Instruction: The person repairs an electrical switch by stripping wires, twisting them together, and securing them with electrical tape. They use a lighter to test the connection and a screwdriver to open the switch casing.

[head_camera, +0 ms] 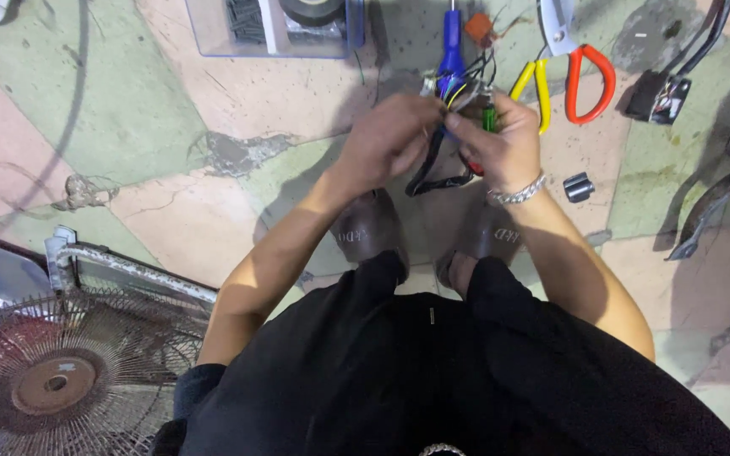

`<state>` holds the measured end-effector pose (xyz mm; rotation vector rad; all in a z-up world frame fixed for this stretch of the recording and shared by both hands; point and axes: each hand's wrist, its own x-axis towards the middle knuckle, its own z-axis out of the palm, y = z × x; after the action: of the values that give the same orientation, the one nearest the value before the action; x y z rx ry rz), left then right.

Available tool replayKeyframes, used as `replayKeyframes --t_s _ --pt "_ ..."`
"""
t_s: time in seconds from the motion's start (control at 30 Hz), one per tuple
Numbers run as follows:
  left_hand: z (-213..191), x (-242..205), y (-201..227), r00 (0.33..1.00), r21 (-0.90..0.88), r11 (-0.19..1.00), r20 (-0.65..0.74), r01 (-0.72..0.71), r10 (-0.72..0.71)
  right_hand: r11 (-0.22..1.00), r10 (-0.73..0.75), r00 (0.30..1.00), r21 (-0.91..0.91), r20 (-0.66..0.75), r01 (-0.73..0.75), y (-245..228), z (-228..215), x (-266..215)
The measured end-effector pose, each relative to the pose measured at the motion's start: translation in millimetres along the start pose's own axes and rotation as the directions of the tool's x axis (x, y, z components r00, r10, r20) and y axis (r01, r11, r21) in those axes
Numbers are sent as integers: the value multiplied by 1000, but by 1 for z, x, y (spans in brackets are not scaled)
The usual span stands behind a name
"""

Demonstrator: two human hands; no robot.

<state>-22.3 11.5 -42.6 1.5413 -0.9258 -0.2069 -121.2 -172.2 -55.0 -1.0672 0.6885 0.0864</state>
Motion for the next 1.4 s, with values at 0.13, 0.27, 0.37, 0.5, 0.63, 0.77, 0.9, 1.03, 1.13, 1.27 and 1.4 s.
replayKeyframes --t_s 0.13,0.27,0.37,0.5,0.63,0.77,0.9,1.03,1.13,1.27,1.4 --pt "-1 6 22 839 183 820 -163 543 -519 651 -316 942 -697 110 300 -43 -35 -11" --pt "-6 -6 7 646 -227 703 -281 674 -710 379 -385 886 -831 258 407 -53 -59 -31" --pt "-10 -8 2 591 -249 662 -306 707 -746 297 -234 881 -832 412 468 -46 -55 -34" --pt "-13 -6 3 613 -275 685 -308 675 -727 120 -95 823 -814 560 568 -24 -68 -20" --pt "-17 -10 -1 666 -89 725 -333 683 -668 347 135 880 -854 455 388 -35 -76 -3" --pt "-13 -23 -17 604 -155 683 -357 713 -712 762 199 906 -640 374 97 -63 -62 4" --pt "-13 -26 -20 585 -118 656 -357 745 -728 829 360 913 -515 193 -219 -64 -62 13" --pt "-10 -24 -17 595 -70 652 -343 755 -727 903 339 903 -360 264 -233 -82 -49 13" --pt "-7 -20 -13 617 -47 666 -331 745 -714 803 322 920 -580 222 -141 -84 -50 15" --pt "-6 -17 -10 644 2 677 -315 736 -698 793 358 923 -568 142 -220 -86 -50 15" --pt "-3 -19 -7 663 35 687 -303 725 -685 633 225 959 -774 173 -9 -90 -43 21"
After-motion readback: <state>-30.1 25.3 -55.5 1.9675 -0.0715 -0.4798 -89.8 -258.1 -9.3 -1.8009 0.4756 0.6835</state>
